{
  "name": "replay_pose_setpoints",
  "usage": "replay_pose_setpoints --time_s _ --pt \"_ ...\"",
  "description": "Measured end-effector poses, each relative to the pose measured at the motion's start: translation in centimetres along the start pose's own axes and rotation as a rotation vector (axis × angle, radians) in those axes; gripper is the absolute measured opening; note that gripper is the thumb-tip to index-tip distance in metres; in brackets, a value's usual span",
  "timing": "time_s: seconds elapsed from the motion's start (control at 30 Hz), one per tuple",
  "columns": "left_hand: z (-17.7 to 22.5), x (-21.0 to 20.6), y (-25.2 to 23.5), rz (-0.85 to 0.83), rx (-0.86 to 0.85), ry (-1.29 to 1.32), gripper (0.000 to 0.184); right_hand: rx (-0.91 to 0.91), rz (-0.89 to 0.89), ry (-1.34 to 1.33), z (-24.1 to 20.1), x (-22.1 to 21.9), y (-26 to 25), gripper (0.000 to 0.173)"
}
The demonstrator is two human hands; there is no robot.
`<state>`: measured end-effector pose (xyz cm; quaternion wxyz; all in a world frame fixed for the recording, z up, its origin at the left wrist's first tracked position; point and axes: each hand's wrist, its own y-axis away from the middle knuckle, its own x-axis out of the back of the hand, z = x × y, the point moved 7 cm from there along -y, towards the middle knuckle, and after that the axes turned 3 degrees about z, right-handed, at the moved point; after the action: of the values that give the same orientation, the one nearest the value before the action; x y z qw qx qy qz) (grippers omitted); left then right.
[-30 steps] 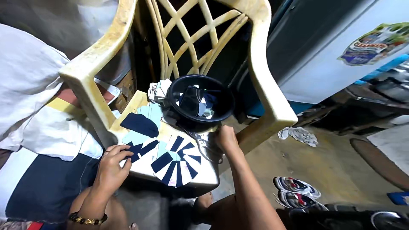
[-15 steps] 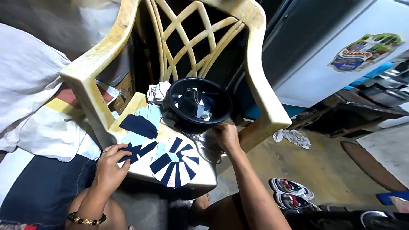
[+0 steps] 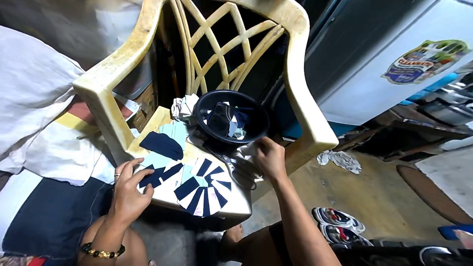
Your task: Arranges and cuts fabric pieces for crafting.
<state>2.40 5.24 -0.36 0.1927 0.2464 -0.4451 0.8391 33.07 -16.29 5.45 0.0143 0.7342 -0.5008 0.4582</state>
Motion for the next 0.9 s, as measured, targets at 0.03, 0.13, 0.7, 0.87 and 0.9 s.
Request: replay_pose_setpoints --time_s 0.03,0.13,0.7,0.87,0.9 --pt "0.9 0.2 -0.2 0.046 -0.058 0.003 0.029 -0.078 -0.005 -0.086 0.4 0.2 -0.1 0.014" --pt "5.3 -0.2 -1.2 0.035 -0.178 0.14 0.025 -0.307 0.0 -0.505 1.6 0.0 -0.3 0.01" --pt "11.3 -8.8 -4.7 -0.221 0.69 1.101 0.012 0.048 0.193 -0.667 -5.0 -0.6 5.7 0.017" --pt "11.8 -9.0 -3.6 -0.186 0.574 1.18 0.008 0.232 0.145 -0.759 -7.1 -1.8 7.6 0.007" --pt "11.8 -9.0 -3.4 -0.181 0.562 1.191 0.009 0.211 0.117 -0.804 -7.1 -2.2 7.8 0.007"
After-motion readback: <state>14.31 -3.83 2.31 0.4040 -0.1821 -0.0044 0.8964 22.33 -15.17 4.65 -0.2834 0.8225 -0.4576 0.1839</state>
